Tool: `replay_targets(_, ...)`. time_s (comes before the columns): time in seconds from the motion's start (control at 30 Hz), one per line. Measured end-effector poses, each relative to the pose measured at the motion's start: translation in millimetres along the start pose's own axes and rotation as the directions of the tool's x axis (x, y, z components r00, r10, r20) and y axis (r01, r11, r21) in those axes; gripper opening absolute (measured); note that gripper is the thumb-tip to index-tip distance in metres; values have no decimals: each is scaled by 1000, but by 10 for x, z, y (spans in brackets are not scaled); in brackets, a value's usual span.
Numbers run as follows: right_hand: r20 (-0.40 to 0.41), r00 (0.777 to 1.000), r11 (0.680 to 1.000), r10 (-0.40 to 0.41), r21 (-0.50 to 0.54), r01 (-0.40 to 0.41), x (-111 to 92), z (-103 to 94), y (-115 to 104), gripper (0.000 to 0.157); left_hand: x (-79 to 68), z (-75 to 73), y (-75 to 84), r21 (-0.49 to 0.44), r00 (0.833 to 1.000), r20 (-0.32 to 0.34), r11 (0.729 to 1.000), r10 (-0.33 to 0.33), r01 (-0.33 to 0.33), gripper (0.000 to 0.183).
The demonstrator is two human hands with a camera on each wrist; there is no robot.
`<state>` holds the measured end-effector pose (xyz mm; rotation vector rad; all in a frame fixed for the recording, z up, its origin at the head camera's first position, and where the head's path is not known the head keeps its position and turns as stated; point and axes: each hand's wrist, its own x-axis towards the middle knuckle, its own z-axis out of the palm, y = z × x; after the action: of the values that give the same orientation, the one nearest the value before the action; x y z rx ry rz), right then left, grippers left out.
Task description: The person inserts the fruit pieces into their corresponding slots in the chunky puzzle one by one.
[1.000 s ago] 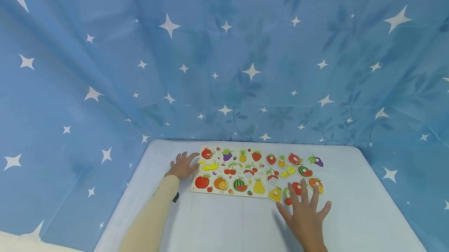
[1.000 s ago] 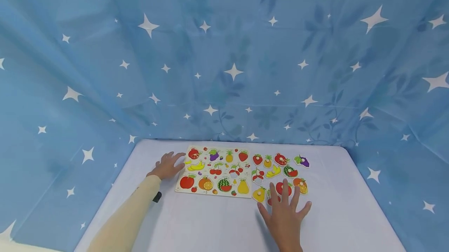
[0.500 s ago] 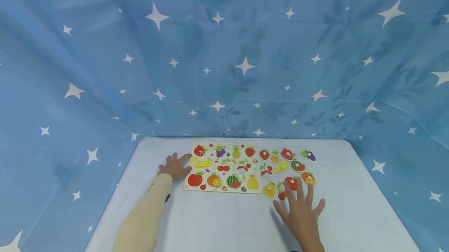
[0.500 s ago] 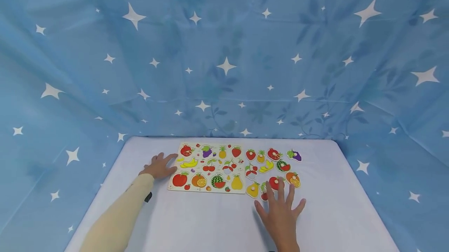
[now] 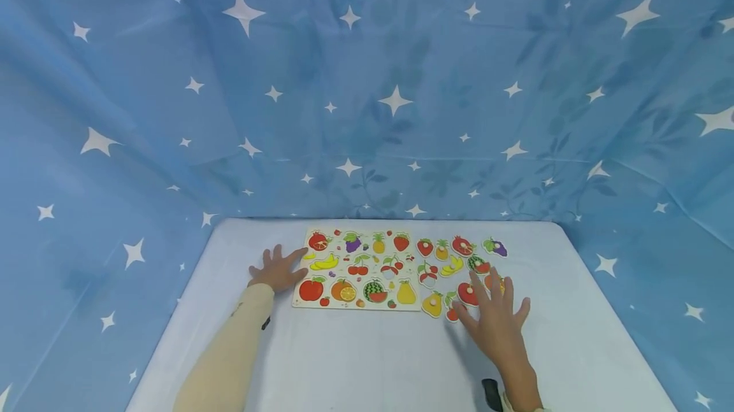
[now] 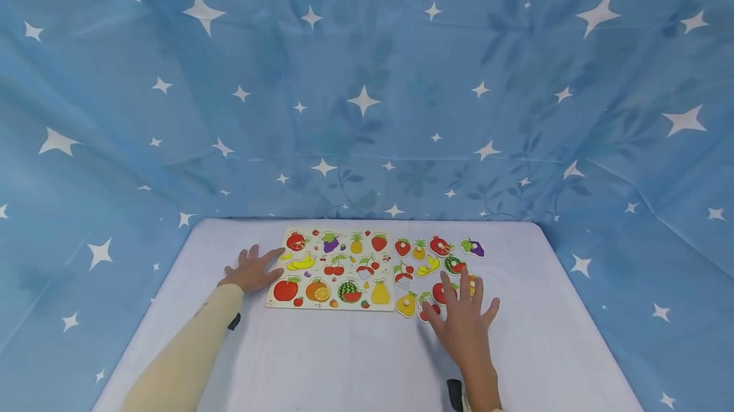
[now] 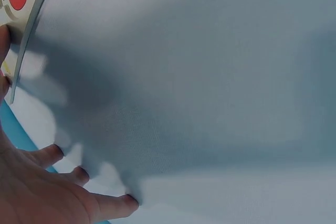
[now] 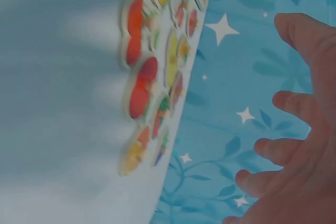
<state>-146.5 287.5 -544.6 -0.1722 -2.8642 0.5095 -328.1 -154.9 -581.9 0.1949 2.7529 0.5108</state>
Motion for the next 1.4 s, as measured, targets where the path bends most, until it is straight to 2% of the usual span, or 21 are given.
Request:
replay_targets(0.27, 37, 997, 989, -60, 134, 55, 668, -283, 132, 72, -27, -36, -22, -6, 1000, -18, 1000, -10, 10, 68)
replay_targets(0.43, 61, 997, 948, -43, 316, 22, 1064, -267, 301, 58, -36, -30, -14, -3, 999, -38, 1000, -15, 15, 68)
replay_targets(0.57, 123, 992, 883, 39, 461, -92, 1319, -172, 428, 52, -45, -22, 2, -7, 998, -49, 1000, -25, 25, 68)
replay_targets(0.67, 189, 975, 813, 113, 547, -200, 1454, -58, 492, 52, -18, 30, -23, -11, 998, -53, 999, -41, 40, 68)
replay_targets(0.73, 236, 958, 769, 162, 578, -273, 1511, 41, 535, 51, -8, 64, -33, -20, 997, -57, 999, -48, 46, 68)
replay_targets(0.8, 281, 936, 742, 211, 578, -340, 1541, 153, 576, 49, -22, 85, -25, -21, 997, -57, 999, -50, 49, 68)
replay_targets(0.87, 319, 913, 730, 253, 557, -397, 1558, 267, 624, 47, -48, 92, -10, -28, 997, -55, 998, -51, 50, 67)
replay_targets(0.97, 364, 883, 728, 296, 512, -455, 1566, 409, 680, 45, -81, 92, 3, -44, 997, -55, 998, -50, 48, 67)
replay_targets(1.07, 372, 875, 747, 309, 474, -465, 1580, 498, 707, 45, -101, 97, 1, -59, 997, -65, 997, -48, 45, 66)
replay_targets(1.1, 374, 875, 754, 307, 465, -463, 1587, 515, 711, 45, -100, 101, -3, -58, 997, -65, 997, -49, 46, 66)
replay_targets(1.3, 319, 908, 823, 272, 412, -392, 1637, 540, 706, 40, -47, 128, -7, -41, 997, -65, 998, -51, 49, 67)
replay_targets(1.4, 296, 913, 849, 283, 366, -381, 1666, 570, 703, 37, -9, 142, 0, -41, 996, -71, 998, -50, 47, 68)
